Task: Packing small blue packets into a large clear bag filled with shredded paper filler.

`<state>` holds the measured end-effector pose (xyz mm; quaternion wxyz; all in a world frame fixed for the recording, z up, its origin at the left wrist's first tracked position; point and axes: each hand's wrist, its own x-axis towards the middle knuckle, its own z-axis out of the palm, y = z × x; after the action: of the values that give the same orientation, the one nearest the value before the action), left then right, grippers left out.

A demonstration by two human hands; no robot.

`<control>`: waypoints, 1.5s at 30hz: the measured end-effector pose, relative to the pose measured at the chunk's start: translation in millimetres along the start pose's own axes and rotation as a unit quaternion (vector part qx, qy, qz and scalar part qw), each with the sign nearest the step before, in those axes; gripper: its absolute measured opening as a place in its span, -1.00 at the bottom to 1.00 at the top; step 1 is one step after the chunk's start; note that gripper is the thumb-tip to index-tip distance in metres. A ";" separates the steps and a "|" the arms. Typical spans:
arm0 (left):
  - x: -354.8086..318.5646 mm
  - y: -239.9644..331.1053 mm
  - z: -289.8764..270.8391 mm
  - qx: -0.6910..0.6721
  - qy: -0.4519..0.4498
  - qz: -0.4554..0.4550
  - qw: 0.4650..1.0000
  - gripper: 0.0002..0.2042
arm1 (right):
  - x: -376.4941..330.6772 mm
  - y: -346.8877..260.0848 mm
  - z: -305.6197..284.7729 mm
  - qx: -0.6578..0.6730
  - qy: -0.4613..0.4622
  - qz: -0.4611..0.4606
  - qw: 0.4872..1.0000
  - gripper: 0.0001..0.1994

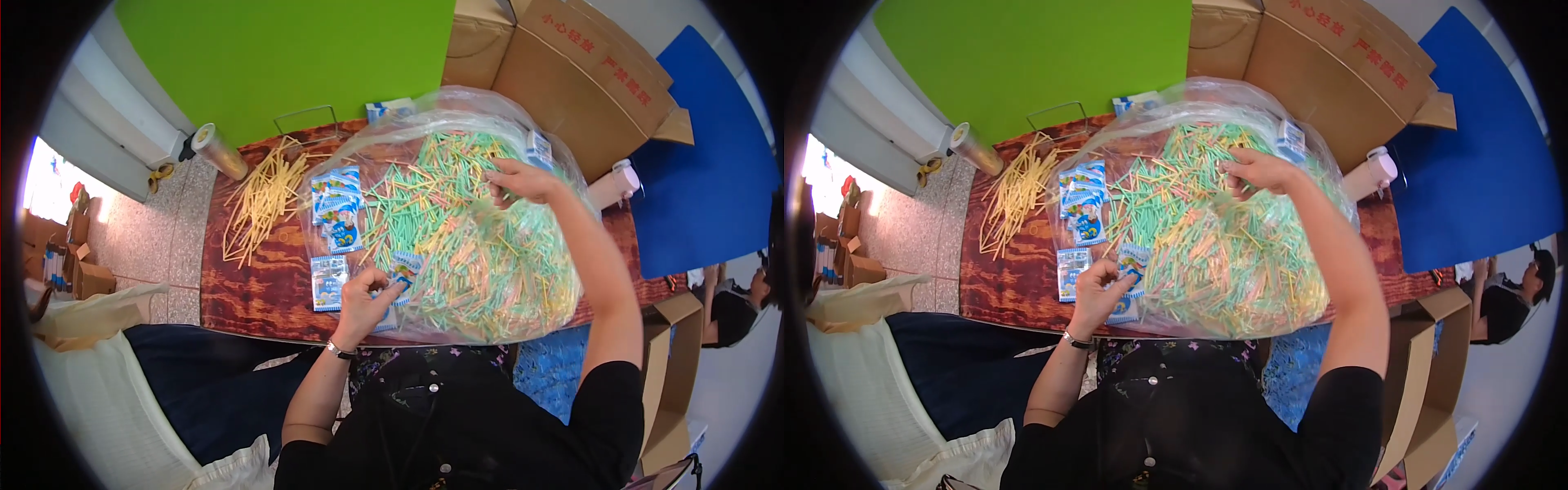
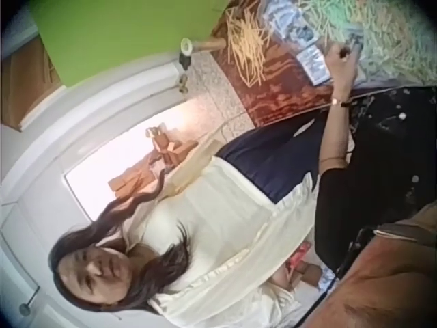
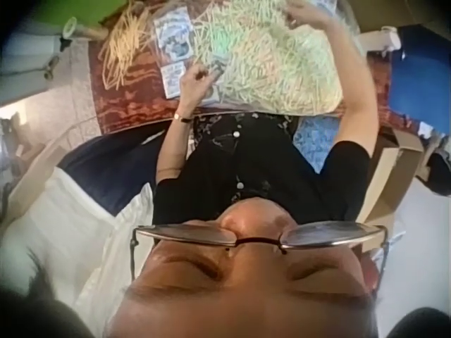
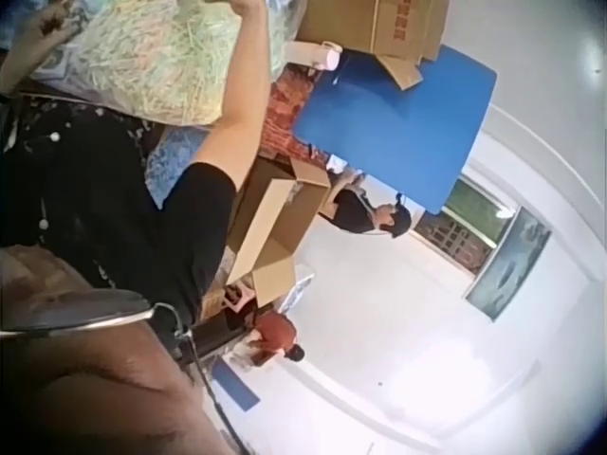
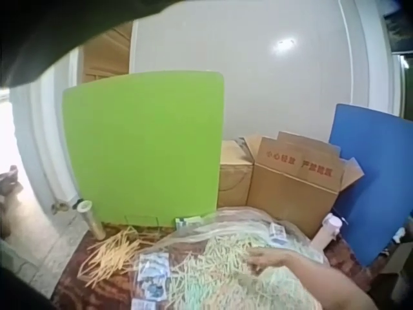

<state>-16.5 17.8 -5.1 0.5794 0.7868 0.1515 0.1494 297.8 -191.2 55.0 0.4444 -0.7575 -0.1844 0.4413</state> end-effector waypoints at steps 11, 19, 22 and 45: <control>0.8 -2.7 13.7 -0.023 -0.034 0.012 0.999 -0.80 | -50.7 23.4 11.0 -0.698 -0.161 0.139 0.684 -0.72; -5.6 -4.3 12.2 -0.037 -0.036 0.003 0.999 -0.80 | -40.3 53.8 29.9 -0.726 -0.119 0.112 0.668 -0.75; -5.3 -4.2 13.9 -0.038 -0.037 0.009 0.999 -0.80 | -44.5 51.5 25.3 -0.725 -0.104 0.115 0.671 -0.75; -8.0 -5.6 12.8 -0.024 0.001 0.021 0.999 -0.80 | -86.9 10.1 -1.6 -0.500 -0.073 0.039 0.862 -0.76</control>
<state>-19.0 5.0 -14.6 0.5948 0.7754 0.1319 0.1659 250.9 -255.7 90.7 -0.0267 -0.8500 -0.3827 0.3611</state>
